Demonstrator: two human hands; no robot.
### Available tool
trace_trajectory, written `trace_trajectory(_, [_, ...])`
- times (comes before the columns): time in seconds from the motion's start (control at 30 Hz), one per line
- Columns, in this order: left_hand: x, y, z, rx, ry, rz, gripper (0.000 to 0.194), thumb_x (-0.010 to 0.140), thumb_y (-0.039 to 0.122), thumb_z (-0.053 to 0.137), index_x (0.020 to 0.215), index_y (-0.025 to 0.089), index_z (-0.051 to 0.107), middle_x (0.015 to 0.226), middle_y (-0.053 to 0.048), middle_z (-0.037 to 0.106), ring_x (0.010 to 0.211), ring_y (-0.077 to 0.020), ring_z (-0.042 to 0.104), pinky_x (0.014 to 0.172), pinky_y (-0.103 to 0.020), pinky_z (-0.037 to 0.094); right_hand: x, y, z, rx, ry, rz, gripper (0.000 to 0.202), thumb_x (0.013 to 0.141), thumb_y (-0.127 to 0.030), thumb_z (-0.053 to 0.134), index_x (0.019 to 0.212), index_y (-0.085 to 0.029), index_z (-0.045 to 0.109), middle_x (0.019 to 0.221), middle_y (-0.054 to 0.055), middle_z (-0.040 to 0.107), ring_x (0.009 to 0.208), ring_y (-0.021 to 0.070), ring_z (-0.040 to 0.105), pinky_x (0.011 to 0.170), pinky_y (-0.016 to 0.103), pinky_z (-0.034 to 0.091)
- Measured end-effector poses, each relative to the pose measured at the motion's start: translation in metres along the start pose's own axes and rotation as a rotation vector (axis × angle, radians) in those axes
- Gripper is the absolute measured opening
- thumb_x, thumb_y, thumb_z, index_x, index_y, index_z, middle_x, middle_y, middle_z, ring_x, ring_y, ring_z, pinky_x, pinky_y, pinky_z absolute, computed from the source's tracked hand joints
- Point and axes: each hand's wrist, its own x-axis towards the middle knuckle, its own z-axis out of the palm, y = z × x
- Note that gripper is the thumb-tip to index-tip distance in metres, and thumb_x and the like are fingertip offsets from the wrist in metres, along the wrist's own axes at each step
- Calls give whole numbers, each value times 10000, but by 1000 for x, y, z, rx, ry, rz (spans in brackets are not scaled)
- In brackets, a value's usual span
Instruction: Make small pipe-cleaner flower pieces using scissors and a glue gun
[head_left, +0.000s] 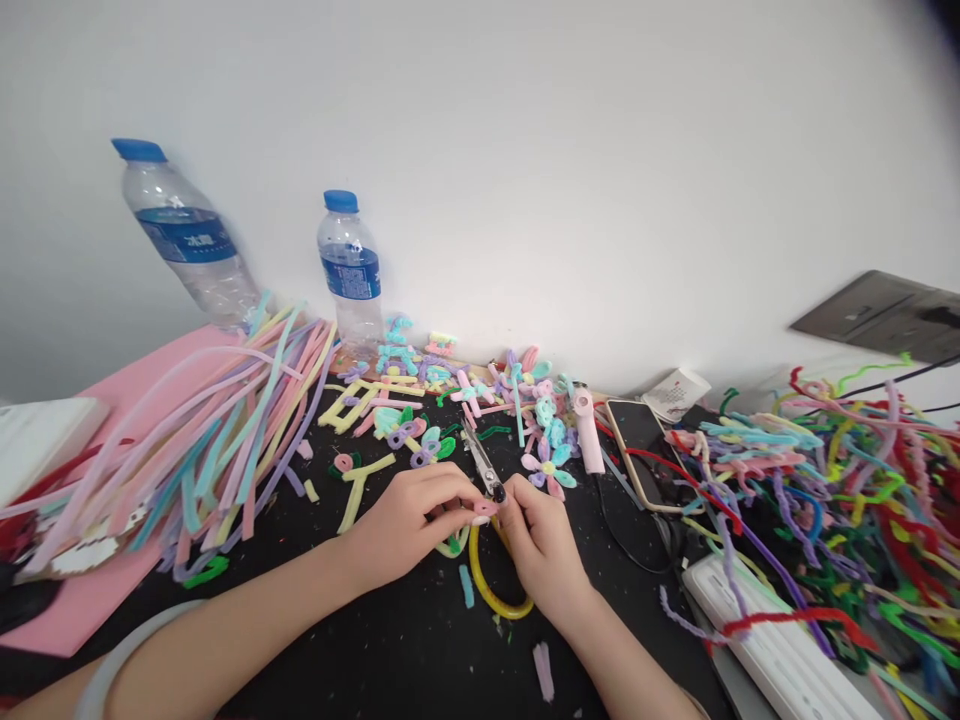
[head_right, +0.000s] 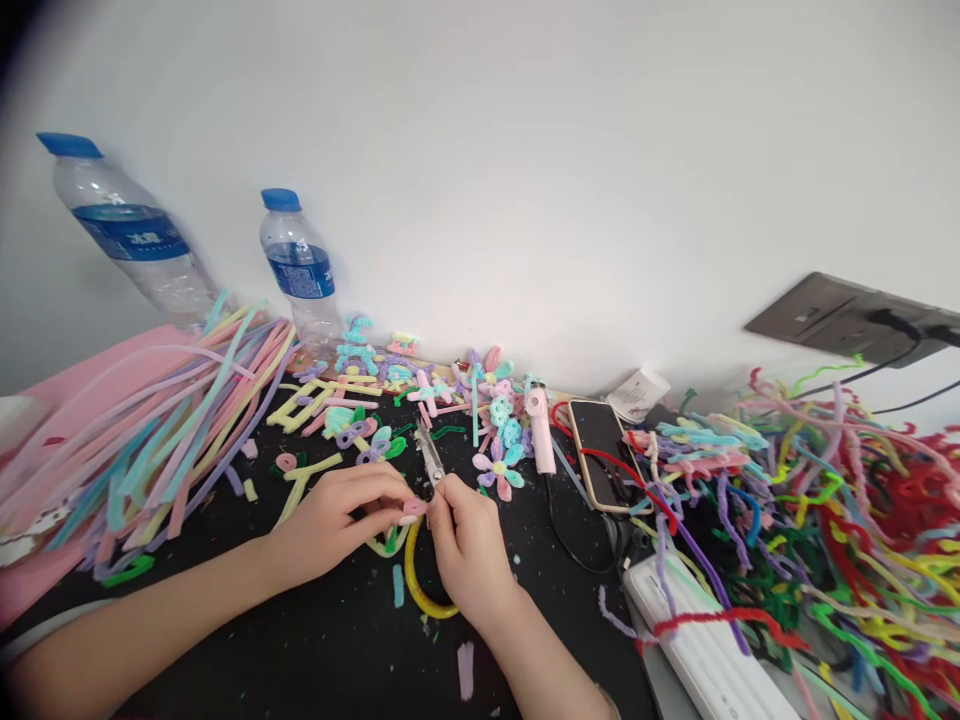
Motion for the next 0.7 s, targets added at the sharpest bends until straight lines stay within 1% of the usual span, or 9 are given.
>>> trace_trajectory(0.1, [0,-1,0,16,32,39,171,878,261,529,872,190,685,830,-56,641,744,-159,577,675,-240,444,0,-1,-1,-43,10,-12,296,928,-249,360,637,-212,317,564,-49,338,510,111,318,491,248,249])
trace_trajectory(0.17, [0,-3,1,3,51,37,165,871,256,540,859,195,692,819,-50,645,747,-159,582,682,-239,447,1,-2,-1,-43,4,-13,287,925,-244,363,642,-208,335,574,-45,357,520,112,334,501,243,260])
trace_trajectory(0.3, [0,-7,5,-117,39,-115,197,855,328,556,852,183,688,808,-47,618,659,-140,575,547,-205,439,0,0,0,-43,27,1,280,933,-257,363,658,-205,359,578,-49,346,529,111,342,514,232,271])
trace_trajectory(0.37, [0,-7,6,-115,18,-140,241,870,348,525,820,170,679,779,-45,597,626,-132,561,533,-206,429,0,0,0,-50,26,11,272,932,-255,369,664,-204,368,581,-49,347,534,111,345,520,232,272])
trace_trajectory(0.43, [0,-6,7,-59,10,-101,271,892,329,489,779,160,669,747,-41,580,609,-125,545,548,-212,419,0,1,1,-41,7,21,263,926,-244,377,666,-204,368,583,-49,358,536,111,344,520,234,271])
trace_trajectory(0.53, [-1,-4,5,20,19,-5,256,906,267,468,767,155,653,739,-39,577,646,-127,544,608,-222,418,0,2,2,15,-23,45,266,921,-241,382,660,-207,349,586,-49,354,533,110,327,500,235,256])
trace_trajectory(0.63, [-1,-4,5,65,34,76,230,912,226,462,791,154,644,752,-41,589,692,-132,553,656,-226,423,0,2,1,67,-20,60,288,928,-257,380,648,-206,336,585,-53,321,536,107,304,491,236,238])
trace_trajectory(0.7, [-2,-6,5,91,54,129,212,917,205,452,838,156,643,788,-46,602,721,-133,559,673,-225,427,0,2,1,102,-9,67,291,932,-280,392,654,-199,364,590,-54,317,543,103,301,498,236,235])
